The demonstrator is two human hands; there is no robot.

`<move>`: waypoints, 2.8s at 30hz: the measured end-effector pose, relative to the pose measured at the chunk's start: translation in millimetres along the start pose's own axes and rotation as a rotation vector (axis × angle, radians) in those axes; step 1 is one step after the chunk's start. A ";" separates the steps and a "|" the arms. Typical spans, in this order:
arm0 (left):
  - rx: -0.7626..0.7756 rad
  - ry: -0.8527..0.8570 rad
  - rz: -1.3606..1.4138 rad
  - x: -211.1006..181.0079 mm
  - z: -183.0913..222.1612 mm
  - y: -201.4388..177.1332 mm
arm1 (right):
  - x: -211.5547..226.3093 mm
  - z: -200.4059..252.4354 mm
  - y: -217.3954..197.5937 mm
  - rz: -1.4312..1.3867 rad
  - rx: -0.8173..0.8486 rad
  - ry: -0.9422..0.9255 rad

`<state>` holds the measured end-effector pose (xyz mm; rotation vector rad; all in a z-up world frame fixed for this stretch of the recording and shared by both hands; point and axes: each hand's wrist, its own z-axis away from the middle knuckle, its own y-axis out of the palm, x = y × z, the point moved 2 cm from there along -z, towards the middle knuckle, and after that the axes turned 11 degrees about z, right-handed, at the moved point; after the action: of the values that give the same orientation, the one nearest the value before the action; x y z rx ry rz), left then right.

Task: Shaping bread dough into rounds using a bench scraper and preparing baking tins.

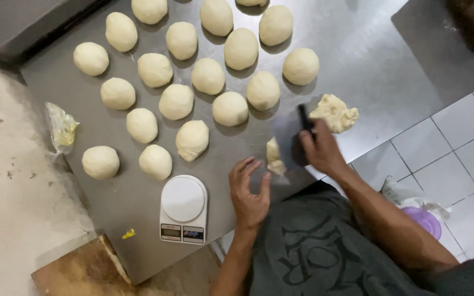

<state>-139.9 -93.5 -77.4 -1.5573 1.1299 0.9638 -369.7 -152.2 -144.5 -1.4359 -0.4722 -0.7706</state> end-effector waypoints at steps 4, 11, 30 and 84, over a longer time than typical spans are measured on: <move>0.198 0.037 0.000 0.8 -28.5 82.2 | -80.1 -28.0 -99.4 0.095 -0.112 0.217; 0.614 0.101 -0.463 28.7 -83.2 226.8 | -110.0 -33.7 -138.2 0.167 -0.191 0.329; 0.109 -0.128 0.147 19.4 -59.1 91.2 | -234.5 -78.0 -109.0 0.151 -0.060 0.126; -0.072 -0.224 -0.204 109.3 68.7 10.5 | 48.5 35.5 73.5 0.603 0.277 -0.586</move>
<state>-125.7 -51.5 -199.1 -1.5441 0.7722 1.0201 -278.5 -129.2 -157.6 -1.4190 -0.5223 0.2060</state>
